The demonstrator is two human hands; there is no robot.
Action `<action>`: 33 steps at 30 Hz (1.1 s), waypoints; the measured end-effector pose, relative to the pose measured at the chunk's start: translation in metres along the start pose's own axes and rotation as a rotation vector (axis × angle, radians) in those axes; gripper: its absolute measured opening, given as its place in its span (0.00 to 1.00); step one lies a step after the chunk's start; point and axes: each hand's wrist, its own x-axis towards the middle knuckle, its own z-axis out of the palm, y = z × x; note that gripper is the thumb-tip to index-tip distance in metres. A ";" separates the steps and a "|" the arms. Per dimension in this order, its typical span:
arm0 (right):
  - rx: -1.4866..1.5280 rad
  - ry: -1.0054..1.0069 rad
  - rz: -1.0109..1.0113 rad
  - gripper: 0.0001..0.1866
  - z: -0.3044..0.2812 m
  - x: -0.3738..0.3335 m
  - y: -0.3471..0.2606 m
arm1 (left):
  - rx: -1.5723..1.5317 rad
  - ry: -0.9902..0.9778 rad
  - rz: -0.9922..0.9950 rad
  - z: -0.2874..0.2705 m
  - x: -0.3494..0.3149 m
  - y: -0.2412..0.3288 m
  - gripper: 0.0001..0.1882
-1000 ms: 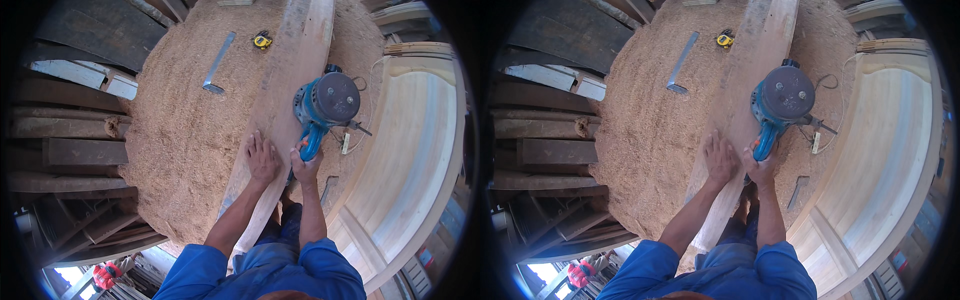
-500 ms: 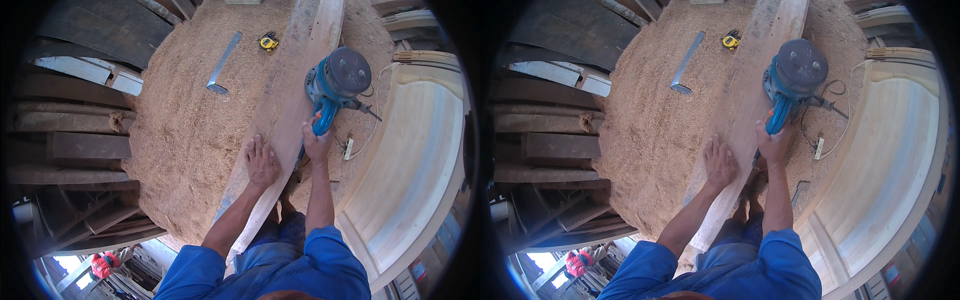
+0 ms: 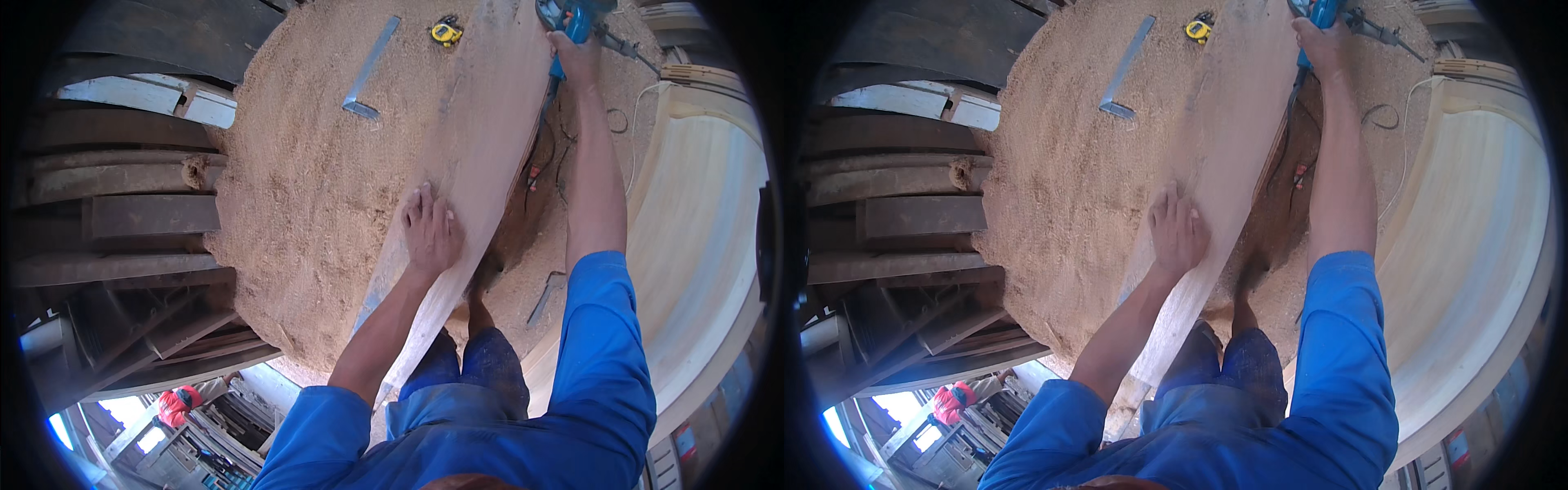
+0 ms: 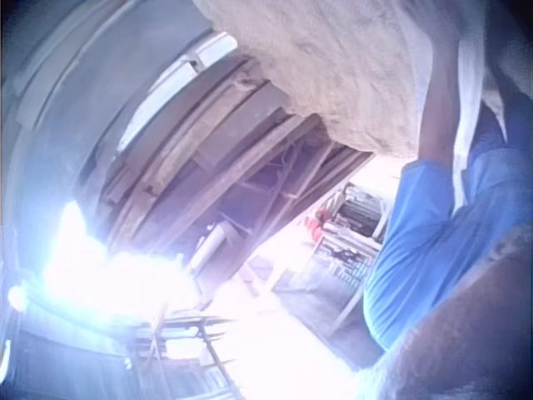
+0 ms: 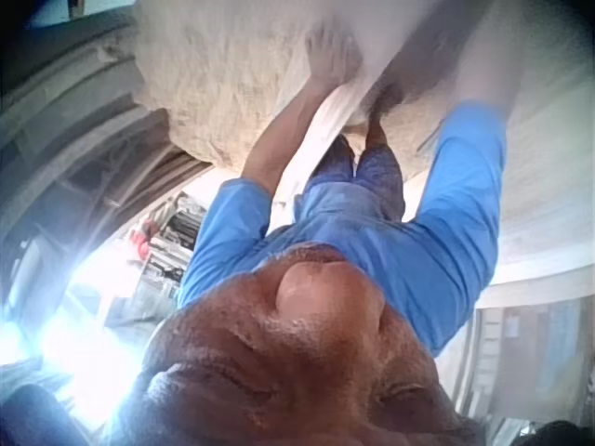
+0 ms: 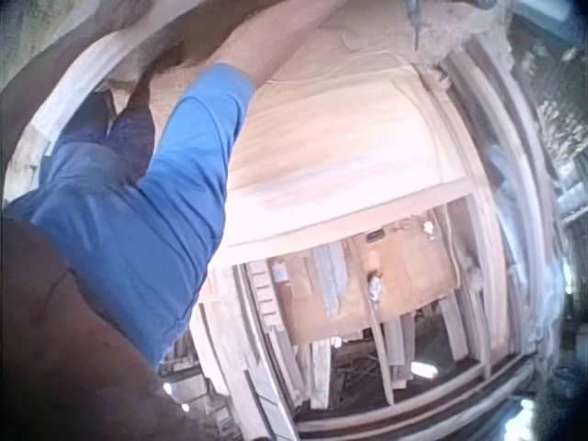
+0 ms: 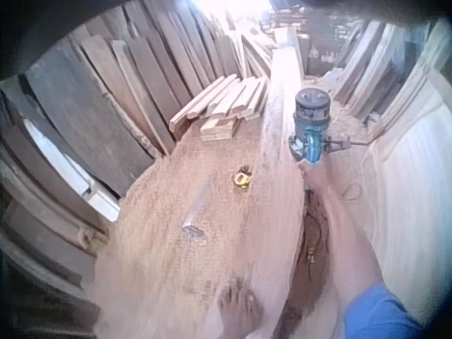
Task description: The person selects a wooden plank from a pile, positions it on a workbench, and uses a handheld electric router to smooth the surface. The person then flips the plank and continues routing the other side.
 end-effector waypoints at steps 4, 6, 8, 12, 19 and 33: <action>0.056 -0.028 -0.100 0.17 -0.016 -0.017 0.027 | 0.011 0.001 0.015 0.000 0.004 0.004 0.19; 0.036 -0.035 -0.075 0.18 -0.018 -0.044 0.026 | 0.007 -0.011 -0.007 0.000 0.005 0.005 0.20; 0.002 -0.027 -0.031 0.14 0.002 -0.101 -0.007 | -0.002 -0.012 -0.041 0.000 0.002 0.001 0.20; -0.145 -0.003 0.122 0.21 -0.009 -0.200 -0.025 | -0.015 -0.088 -0.080 0.000 0.011 0.007 0.21; -0.029 -0.050 0.165 0.19 0.005 -0.413 -0.074 | -0.158 -0.091 -0.056 0.003 -0.043 -0.023 0.22; 0.088 -0.060 0.124 0.20 0.042 -0.552 -0.086 | -0.065 0.027 -0.017 -0.029 -0.212 -0.062 0.20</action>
